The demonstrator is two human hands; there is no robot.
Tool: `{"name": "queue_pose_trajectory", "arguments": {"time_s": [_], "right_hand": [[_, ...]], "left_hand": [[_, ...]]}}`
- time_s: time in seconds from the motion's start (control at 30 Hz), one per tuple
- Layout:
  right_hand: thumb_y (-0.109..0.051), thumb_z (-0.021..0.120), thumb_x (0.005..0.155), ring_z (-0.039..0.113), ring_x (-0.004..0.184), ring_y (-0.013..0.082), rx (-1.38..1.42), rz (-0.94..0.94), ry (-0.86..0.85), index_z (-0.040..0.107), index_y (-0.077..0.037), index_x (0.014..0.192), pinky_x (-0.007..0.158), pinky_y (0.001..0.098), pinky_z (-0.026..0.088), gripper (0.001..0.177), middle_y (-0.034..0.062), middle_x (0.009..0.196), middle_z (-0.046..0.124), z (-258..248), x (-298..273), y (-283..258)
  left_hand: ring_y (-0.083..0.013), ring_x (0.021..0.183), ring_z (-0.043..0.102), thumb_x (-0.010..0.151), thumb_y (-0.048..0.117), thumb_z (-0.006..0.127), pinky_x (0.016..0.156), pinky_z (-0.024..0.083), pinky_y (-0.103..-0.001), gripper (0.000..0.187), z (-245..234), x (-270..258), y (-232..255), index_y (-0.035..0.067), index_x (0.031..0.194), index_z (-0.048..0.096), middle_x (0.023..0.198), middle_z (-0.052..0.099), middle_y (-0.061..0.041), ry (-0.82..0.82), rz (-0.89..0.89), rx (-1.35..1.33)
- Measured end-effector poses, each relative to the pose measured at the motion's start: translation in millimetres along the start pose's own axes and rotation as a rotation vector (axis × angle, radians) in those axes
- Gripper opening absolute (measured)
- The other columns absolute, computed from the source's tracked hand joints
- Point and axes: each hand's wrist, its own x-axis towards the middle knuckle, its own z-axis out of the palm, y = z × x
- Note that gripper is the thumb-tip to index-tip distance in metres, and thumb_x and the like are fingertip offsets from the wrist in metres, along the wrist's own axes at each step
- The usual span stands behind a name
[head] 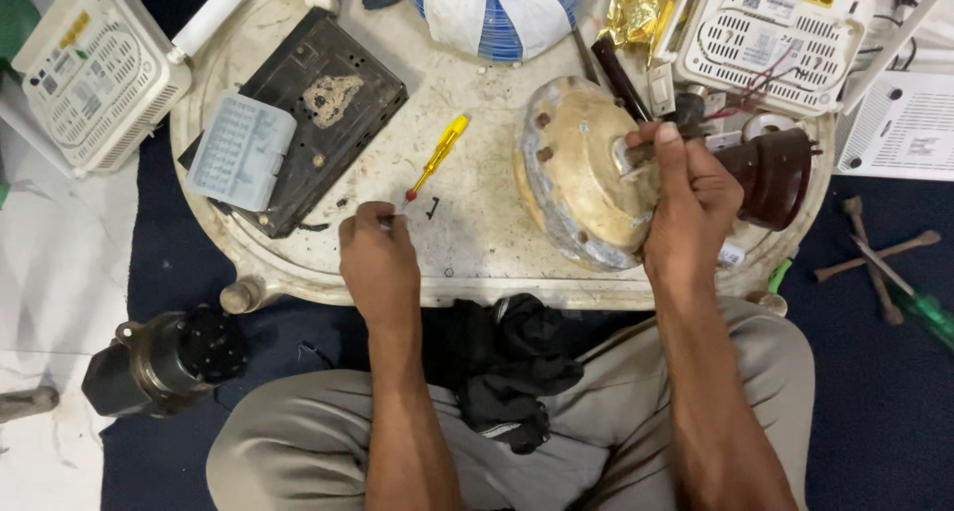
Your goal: The person disassembles a small electric motor by removing the end cap with a screwdriver, then reassembles it. The person also handles a circular component with wires and uses a screwdriver to adjust it.
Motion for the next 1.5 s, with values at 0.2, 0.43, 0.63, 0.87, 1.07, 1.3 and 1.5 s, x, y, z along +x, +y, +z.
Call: {"name": "queue_pose_trajectory", "arguments": {"time_s": [0.2,0.43,0.63,0.87,1.07,1.3,1.5], "right_hand": [[-0.019,0.064,0.110,0.057,0.089,0.0048,0.026,-0.037,-0.079,0.075,0.003,0.104,0.086,0.0206,0.047,0.026,0.0020,0.098,0.074,9,-3,3],[-0.017,0.063,0.109,0.061,0.092,0.0045,-0.149,-0.048,-0.174,0.076,0.002,0.109,0.088,0.0202,0.049,0.023,0.0008,0.098,0.074,18,-17,4],[-0.015,0.068,0.106,0.062,0.088,0.0041,-0.238,-0.099,-0.222,0.076,0.003,0.111,0.081,0.0216,0.051,0.020,0.0010,0.097,0.075,39,-32,4],[-0.015,0.073,0.102,0.064,0.081,0.0125,-0.457,-0.229,-0.206,0.075,0.001,0.112,0.073,0.0270,0.050,0.020,0.0108,0.093,0.075,48,-45,-2],[-0.014,0.075,0.100,0.062,0.075,0.0208,-0.572,-0.338,-0.225,0.076,0.000,0.108,0.066,0.0337,0.048,0.016,0.0138,0.091,0.074,51,-46,-6],[-0.013,0.079,0.098,0.057,0.065,0.0203,-0.612,-0.363,-0.278,0.076,0.000,0.105,0.063,0.0349,0.046,0.015,0.0131,0.084,0.071,54,-44,-7],[-0.008,0.078,0.098,0.064,0.082,0.0091,-0.421,-0.199,-0.352,0.075,0.000,0.111,0.074,0.0266,0.052,0.015,0.0072,0.093,0.076,51,-38,-2]], "left_hand": [[-0.0358,0.091,0.067,0.089,0.010,0.073,0.079,0.054,-0.045,0.021,3,0,7,0.003,0.108,0.070,0.102,0.069,-0.018,-0.016,0.107,-0.088],[-0.0369,0.085,0.067,0.091,0.018,0.073,0.073,0.052,-0.049,0.010,9,13,-1,0.009,0.096,0.072,0.093,0.071,-0.014,0.021,-0.032,0.171],[-0.0360,0.085,0.071,0.083,0.027,0.075,0.076,0.056,-0.048,0.013,-5,-9,5,0.018,0.092,0.077,0.089,0.075,-0.012,-0.314,-0.105,0.237],[-0.0343,0.084,0.073,0.078,0.029,0.078,0.076,0.057,-0.048,0.011,-4,-17,11,0.022,0.087,0.080,0.087,0.076,-0.011,-0.526,-0.151,0.270],[-0.0361,0.083,0.072,0.095,0.015,0.070,0.070,0.054,-0.050,0.007,-18,-7,-9,0.016,0.096,0.077,0.088,0.076,-0.011,-0.073,-0.034,0.355],[-0.0301,0.085,0.076,0.095,0.017,0.069,0.072,0.059,-0.041,0.019,-27,1,-4,0.005,0.110,0.069,0.095,0.076,-0.014,0.035,-0.108,-0.157],[-0.0426,0.127,0.048,0.095,0.023,0.075,0.107,0.042,-0.054,0.046,12,-36,71,0.001,0.132,0.060,0.134,0.052,-0.026,-0.077,0.145,-0.126]]}}
